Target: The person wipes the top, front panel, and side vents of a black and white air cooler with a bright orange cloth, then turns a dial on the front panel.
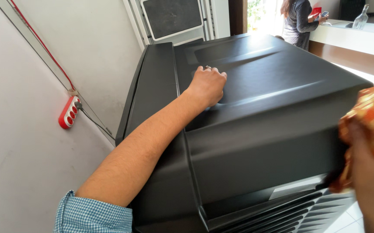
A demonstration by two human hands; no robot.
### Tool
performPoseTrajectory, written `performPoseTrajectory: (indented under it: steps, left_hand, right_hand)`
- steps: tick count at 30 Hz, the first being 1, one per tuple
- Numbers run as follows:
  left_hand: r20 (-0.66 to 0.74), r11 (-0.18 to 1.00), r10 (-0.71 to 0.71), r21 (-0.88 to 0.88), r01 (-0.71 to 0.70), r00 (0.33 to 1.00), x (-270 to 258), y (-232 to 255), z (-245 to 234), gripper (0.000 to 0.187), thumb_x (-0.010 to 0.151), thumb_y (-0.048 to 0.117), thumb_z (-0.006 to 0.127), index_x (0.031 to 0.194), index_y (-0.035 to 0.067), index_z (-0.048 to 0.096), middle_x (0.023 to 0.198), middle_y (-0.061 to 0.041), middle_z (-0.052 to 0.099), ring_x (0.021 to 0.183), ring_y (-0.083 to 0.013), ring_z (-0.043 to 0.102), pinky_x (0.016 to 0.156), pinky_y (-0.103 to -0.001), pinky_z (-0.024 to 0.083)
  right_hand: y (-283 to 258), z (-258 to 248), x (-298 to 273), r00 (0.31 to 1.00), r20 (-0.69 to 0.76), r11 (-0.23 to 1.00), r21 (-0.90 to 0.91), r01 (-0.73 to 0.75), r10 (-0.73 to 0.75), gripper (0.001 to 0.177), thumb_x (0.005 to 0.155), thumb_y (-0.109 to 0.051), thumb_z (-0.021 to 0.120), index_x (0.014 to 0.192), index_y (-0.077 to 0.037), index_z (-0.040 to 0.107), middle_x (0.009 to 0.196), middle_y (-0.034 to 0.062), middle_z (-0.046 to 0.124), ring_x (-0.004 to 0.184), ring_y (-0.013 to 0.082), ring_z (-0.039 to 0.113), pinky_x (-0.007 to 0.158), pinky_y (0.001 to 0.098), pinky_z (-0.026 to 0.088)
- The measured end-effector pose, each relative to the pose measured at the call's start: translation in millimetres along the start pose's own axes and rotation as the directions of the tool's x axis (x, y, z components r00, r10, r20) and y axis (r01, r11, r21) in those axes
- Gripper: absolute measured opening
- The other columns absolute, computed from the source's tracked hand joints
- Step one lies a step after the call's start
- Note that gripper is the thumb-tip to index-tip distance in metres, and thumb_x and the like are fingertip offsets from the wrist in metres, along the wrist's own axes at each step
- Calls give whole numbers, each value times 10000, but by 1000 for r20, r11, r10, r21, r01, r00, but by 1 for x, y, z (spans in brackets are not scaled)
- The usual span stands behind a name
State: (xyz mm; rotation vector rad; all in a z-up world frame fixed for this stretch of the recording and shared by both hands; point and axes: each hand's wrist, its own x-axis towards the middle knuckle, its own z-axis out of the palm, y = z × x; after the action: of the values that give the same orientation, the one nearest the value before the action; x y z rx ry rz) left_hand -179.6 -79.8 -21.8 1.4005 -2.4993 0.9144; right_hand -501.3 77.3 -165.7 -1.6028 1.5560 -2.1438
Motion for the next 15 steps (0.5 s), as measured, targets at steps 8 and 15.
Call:
performPoseTrajectory:
  steps: [8, 15]
  left_hand:
    - [-32, 999, 40, 34, -39, 999, 0, -3, -1, 251, 821, 107, 633, 1058, 47, 688, 1004, -179, 705, 994, -335, 694, 860, -473, 513]
    - [-49, 994, 113, -3, -113, 992, 0, 35, -13, 283, 831, 104, 646, 1106, 39, 648, 1020, -187, 694, 979, -340, 700, 829, -451, 534]
  right_hand:
    - [-111, 54, -135, 709, 209, 676, -214, 705, -673, 561, 725, -628, 649, 1222, -378, 716, 1344, 45, 591, 1212, 244, 516, 1029, 529, 332]
    - [-30, 10, -69, 801, 122, 761, -256, 596, -586, 672, 811, -659, 682, 1250, -151, 653, 1339, 168, 505, 1245, 359, 448, 1048, 588, 315]
